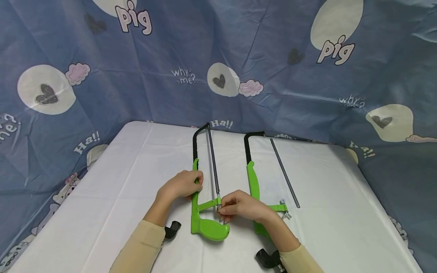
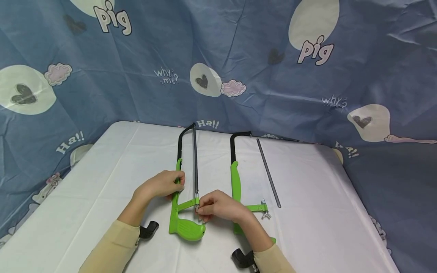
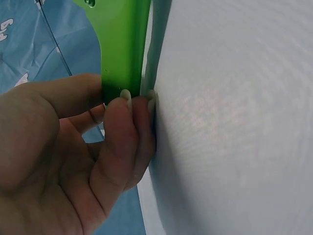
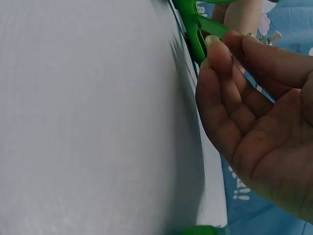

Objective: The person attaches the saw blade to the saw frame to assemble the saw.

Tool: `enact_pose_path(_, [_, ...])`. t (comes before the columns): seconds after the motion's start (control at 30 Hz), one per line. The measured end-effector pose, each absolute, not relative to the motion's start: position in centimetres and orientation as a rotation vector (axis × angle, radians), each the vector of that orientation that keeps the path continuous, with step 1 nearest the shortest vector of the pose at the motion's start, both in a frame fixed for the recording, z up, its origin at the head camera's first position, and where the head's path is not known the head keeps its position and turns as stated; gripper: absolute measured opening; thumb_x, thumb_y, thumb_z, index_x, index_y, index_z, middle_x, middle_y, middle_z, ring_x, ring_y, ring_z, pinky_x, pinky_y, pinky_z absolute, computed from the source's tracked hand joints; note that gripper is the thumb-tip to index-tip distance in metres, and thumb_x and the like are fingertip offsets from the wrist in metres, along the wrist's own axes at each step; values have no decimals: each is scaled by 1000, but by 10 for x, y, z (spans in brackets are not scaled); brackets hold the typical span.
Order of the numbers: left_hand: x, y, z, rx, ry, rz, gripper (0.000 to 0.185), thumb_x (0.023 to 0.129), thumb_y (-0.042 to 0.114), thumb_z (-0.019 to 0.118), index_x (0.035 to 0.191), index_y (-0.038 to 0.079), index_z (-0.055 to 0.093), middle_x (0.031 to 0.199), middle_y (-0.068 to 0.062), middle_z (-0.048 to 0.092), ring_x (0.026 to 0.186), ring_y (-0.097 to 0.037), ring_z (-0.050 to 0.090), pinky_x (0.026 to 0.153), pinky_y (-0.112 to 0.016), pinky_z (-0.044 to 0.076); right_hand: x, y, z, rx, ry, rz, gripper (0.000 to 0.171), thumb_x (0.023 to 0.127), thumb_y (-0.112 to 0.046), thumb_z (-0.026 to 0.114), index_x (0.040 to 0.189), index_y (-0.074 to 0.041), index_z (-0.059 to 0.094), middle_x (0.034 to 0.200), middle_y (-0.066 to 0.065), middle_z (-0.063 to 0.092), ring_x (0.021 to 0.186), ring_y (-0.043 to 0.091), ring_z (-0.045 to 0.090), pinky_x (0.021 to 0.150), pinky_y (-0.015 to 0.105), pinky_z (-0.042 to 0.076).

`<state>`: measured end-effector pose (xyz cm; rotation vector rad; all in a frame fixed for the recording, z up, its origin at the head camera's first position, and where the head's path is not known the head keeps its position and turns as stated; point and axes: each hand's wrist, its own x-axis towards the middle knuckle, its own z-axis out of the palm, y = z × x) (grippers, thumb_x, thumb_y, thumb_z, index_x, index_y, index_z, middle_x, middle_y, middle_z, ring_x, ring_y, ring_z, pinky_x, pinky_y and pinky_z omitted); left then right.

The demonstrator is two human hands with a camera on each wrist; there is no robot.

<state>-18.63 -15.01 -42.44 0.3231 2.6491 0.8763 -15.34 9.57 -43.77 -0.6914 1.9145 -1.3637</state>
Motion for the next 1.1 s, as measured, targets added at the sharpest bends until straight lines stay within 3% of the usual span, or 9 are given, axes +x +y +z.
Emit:
enact_pose_path(0.13, [-187, -151, -426, 316, 2646, 871, 9, 89, 9, 61, 84, 15, 58, 73, -5, 60, 48, -16, 57, 49, -27, 44, -152, 94, -436, -715, 1973, -1337, 21, 92, -9, 66, 74, 2, 63, 74, 11, 67, 66, 12, 60, 69, 27, 54])
enact_pose_path(0.3, [-187, -151, -426, 314, 2637, 879, 9, 90, 9, 61, 84, 15, 58, 74, -5, 60, 49, -16, 58, 48, -27, 45, -150, 94, -430, -694, 2041, -1287, 35, 90, -24, 71, 65, -4, 57, 65, 0, 58, 62, 12, 48, 64, 24, 44])
enact_pose_path(0.4, [-187, -151, -425, 313, 2632, 884, 8, 90, 9, 61, 85, 15, 59, 74, -5, 60, 49, -17, 58, 49, -27, 45, -149, 94, -428, -649, 2017, -1309, 39, 92, -31, 69, 70, 1, 63, 67, 2, 61, 64, 13, 54, 68, 29, 51])
enact_pose_path(0.53, [-186, -152, -426, 310, 2632, 887, 7, 89, 9, 61, 86, 15, 59, 74, -5, 60, 49, -16, 57, 50, -27, 46, -149, 93, -427, -616, 1970, -1350, 36, 94, -29, 67, 80, 3, 72, 76, 4, 68, 69, 15, 65, 74, 36, 58])
enact_pose_path(0.7, [-186, -153, -427, 301, 2628, 908, 6, 88, 9, 62, 86, 14, 59, 74, -5, 61, 49, -16, 58, 50, -27, 46, -151, 93, -431, -639, 1898, -1375, 35, 96, -26, 63, 82, 6, 70, 79, 6, 68, 71, 16, 63, 75, 36, 56])
enact_pose_path(0.93, [-188, -153, -429, 300, 2622, 911, 4, 89, 11, 61, 86, 13, 60, 75, -5, 61, 49, -16, 58, 50, -27, 47, -153, 96, -432, -676, 1758, -1424, 32, 100, -20, 56, 95, 9, 69, 99, 25, 71, 77, 18, 66, 79, 36, 57])
enact_pose_path(1.1, [-187, -152, -427, 296, 2625, 913, 7, 89, 9, 61, 86, 15, 60, 74, -5, 60, 49, -16, 57, 49, -28, 46, -154, 98, -435, -717, 1732, -1429, 30, 102, -17, 54, 100, 9, 69, 102, 31, 68, 79, 18, 66, 81, 35, 57])
